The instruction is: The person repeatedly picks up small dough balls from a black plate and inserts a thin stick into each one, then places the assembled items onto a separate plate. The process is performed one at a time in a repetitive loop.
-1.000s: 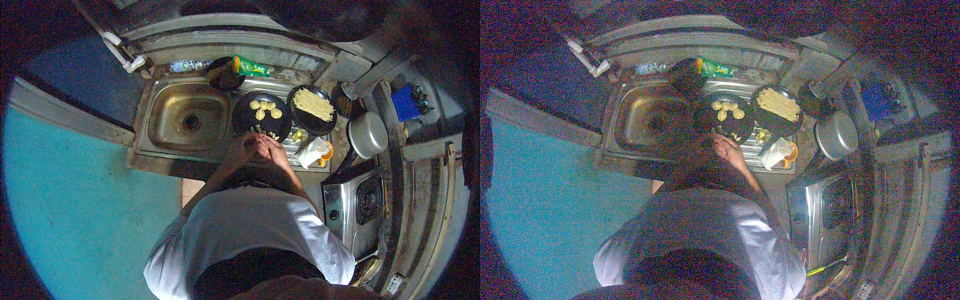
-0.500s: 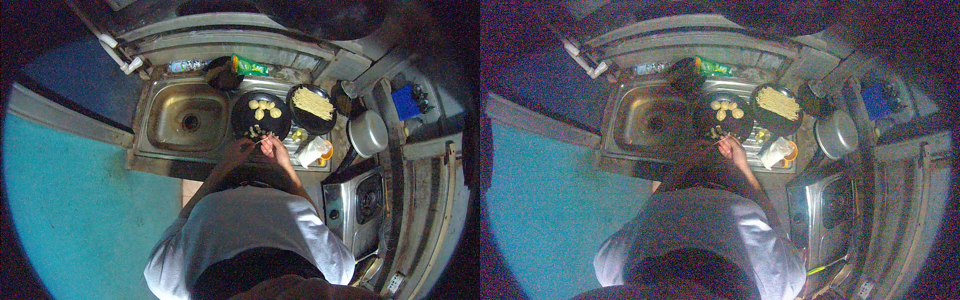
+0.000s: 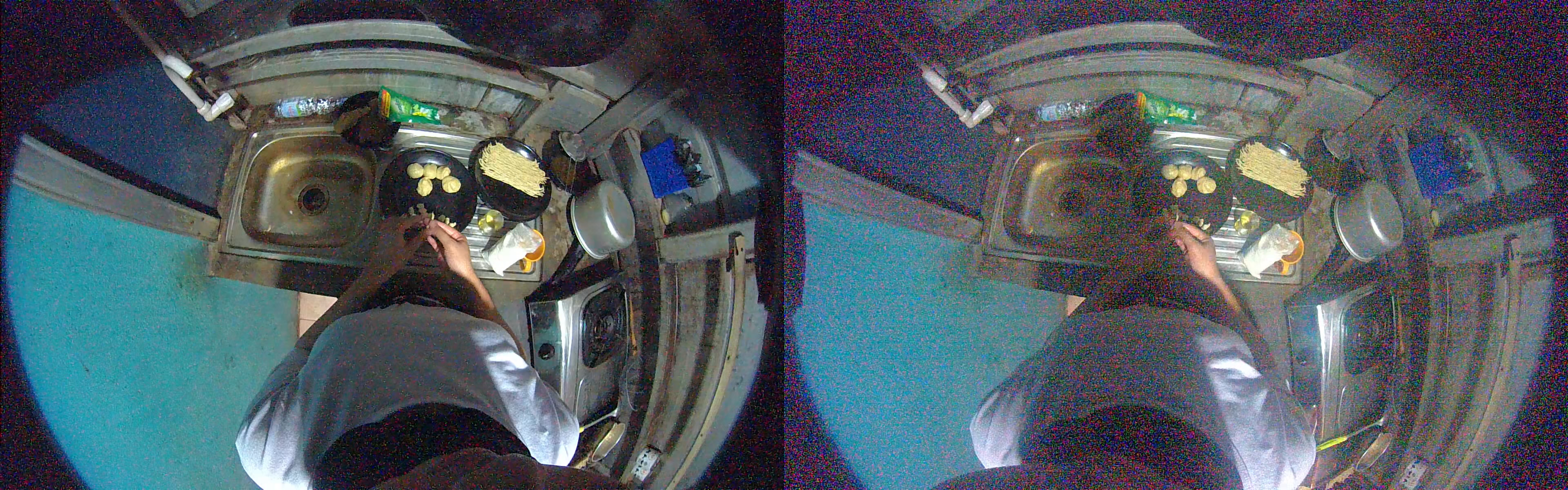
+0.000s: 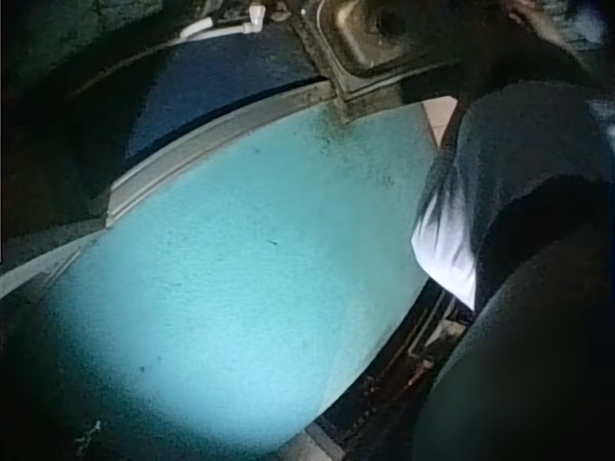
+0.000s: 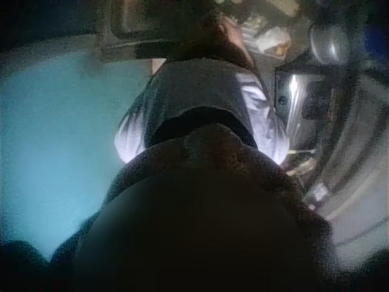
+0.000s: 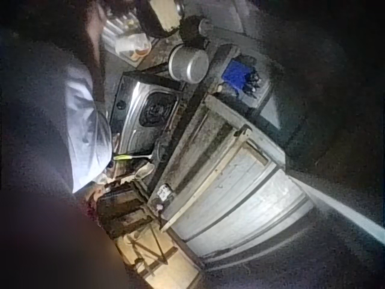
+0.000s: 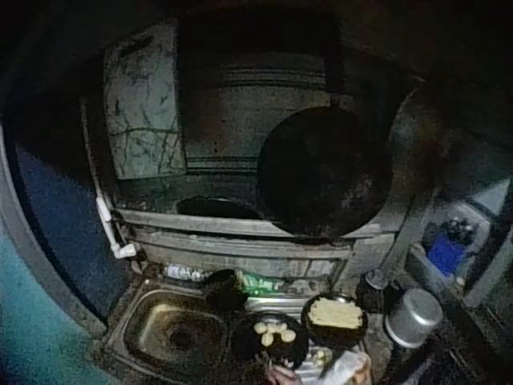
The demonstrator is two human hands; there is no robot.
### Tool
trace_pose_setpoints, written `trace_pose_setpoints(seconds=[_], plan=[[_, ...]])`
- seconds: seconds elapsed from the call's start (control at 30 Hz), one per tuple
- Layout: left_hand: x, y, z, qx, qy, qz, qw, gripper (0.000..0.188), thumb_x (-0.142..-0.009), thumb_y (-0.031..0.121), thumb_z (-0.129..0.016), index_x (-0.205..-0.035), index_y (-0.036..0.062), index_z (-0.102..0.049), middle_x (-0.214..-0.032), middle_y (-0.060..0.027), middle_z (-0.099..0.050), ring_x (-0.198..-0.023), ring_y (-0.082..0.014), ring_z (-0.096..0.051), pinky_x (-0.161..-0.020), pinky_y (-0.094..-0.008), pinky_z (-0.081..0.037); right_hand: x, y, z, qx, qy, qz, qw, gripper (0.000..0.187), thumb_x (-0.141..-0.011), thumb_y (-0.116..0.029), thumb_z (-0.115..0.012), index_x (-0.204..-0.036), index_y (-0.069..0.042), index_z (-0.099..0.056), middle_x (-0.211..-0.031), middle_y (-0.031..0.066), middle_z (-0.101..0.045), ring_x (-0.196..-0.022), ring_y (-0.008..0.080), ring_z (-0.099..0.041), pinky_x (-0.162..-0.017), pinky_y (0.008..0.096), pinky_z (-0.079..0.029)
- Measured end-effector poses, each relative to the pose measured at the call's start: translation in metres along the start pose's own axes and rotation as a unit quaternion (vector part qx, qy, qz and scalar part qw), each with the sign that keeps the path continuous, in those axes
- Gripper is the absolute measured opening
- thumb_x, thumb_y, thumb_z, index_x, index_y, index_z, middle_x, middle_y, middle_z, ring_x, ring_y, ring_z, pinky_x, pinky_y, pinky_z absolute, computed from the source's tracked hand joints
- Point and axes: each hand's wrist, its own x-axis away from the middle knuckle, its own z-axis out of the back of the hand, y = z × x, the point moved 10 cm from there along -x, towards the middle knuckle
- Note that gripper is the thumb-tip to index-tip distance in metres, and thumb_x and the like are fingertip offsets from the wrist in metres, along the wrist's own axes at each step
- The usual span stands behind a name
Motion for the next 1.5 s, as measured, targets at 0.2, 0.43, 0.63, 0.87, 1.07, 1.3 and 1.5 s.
trace_pose_setpoints(seconds=[0.2, 0.43, 0.63, 0.87, 1.07, 1.3, 1.5], plan=[[0.007, -0.018, -0.013, -0.078, -0.024, 0.024, 0.996, 0.027, -0.083, 0.032, -0.065, -0.096, 0.0084, -0.069, -0.093, -0.0144, -0.066, -0.088, -0.0304, -0.062, -0.082, -0.0402, -0.047, -0.001, 0.008, 0.007, -0.164, 0.032, -0.005, 0.986, 0.019, -0.089, -0.018, -0.061, -0.102, -0.005, -0.061, -0.082, -0.0003, -0.063, -0.069, 0.0075, -0.058, -0.06, 0.0196, -0.048], [0.012, -0.046, -0.029, 0.071, -0.039, 0.041, 0.996, 0.025, -0.083, 0.029, -0.066, -0.093, 0.0063, -0.066, -0.092, -0.0134, -0.065, -0.085, -0.028, -0.063, -0.075, -0.0377, -0.049, -0.002, 0.002, 0.01, -0.196, 0.043, -0.025, 0.979, 0.02, -0.089, -0.02, -0.061, -0.103, -0.005, -0.06, -0.079, -0.001, -0.061, -0.069, 0.0066, -0.059, -0.057, 0.019, -0.048], [0.015, -0.031, -0.029, 0.06, -0.103, 0.045, 0.992, 0.022, -0.085, 0.026, -0.065, -0.093, 0.0052, -0.065, -0.091, -0.0108, -0.065, -0.084, -0.0239, -0.063, -0.076, -0.0352, -0.049, 0.0, 0.007, 0.028, -0.072, 0.099, -0.04, 0.992, 0.02, -0.089, -0.024, -0.062, -0.102, -0.009, -0.061, -0.081, -0.0025, -0.062, -0.069, 0.005, -0.059, -0.057, 0.0171, -0.047], [0.017, -0.111, -0.086, 0.351, -0.155, 0.146, 0.912, 0.032, -0.091, 0.034, -0.055, -0.109, 0.0077, -0.06, -0.102, -0.0081, -0.063, -0.09, -0.0164, -0.059, -0.079, -0.0318, -0.048, -0.012, 0.02, 0.013, -0.106, 0.014, -0.06, 0.993, 0.034, -0.092, -0.042, -0.052, -0.1, -0.01, -0.06, -0.085, -0.0013, -0.064, -0.074, 0.0067, -0.061, -0.065, 0.0216, -0.048], [0.011, -0.082, -0.066, 0.475, -0.125, 0.253, 0.834, 0.042, -0.095, 0.034, -0.047, -0.128, 0.0081, -0.048, -0.112, -0.0082, -0.06, -0.098, -0.0178, -0.057, -0.084, -0.0336, -0.047, -0.034, 0.056, 0.004, -0.015, -0.093, -0.061, 0.994, 0.054, -0.096, -0.049, -0.037, -0.111, -0.001, -0.056, -0.095, 0.0045, -0.063, -0.085, 0.0114, -0.06, -0.076, 0.0219, -0.045], [0.005, -0.078, -0.048, 0.439, -0.121, 0.174, 0.873, 0.059, -0.089, 0.024, -0.062, -0.139, 0.0103, -0.033, -0.111, -0.0102, -0.06, -0.101, -0.0203, -0.058, -0.085, -0.0342, -0.049, -0.029, 0.053, 0.015, 0.079, -0.059, -0.049, 0.994, 0.027, -0.091, -0.024, -0.058, -0.104, -0.001, -0.065, -0.093, 0.0051, -0.067, -0.08, 0.0115, -0.061, -0.074, 0.0239, -0.048], [0.007, -0.131, -0.058, 0.491, 0.003, 0.146, 0.859, 0.071, -0.087, 0.024, -0.065, -0.143, 0.0112, -0.023, -0.116, -0.0139, -0.059, -0.098, -0.0195, -0.06, -0.083, -0.0328, -0.049, -0.011, 0.018, 0.006, 0.196, -0.036, 0.088, 0.976, 0.019, -0.085, -0.006, -0.061, -0.103, 0.0, -0.066, -0.09, 0.0037, -0.067, -0.078, 0.01, -0.061, -0.071, 0.0237, -0.048]])
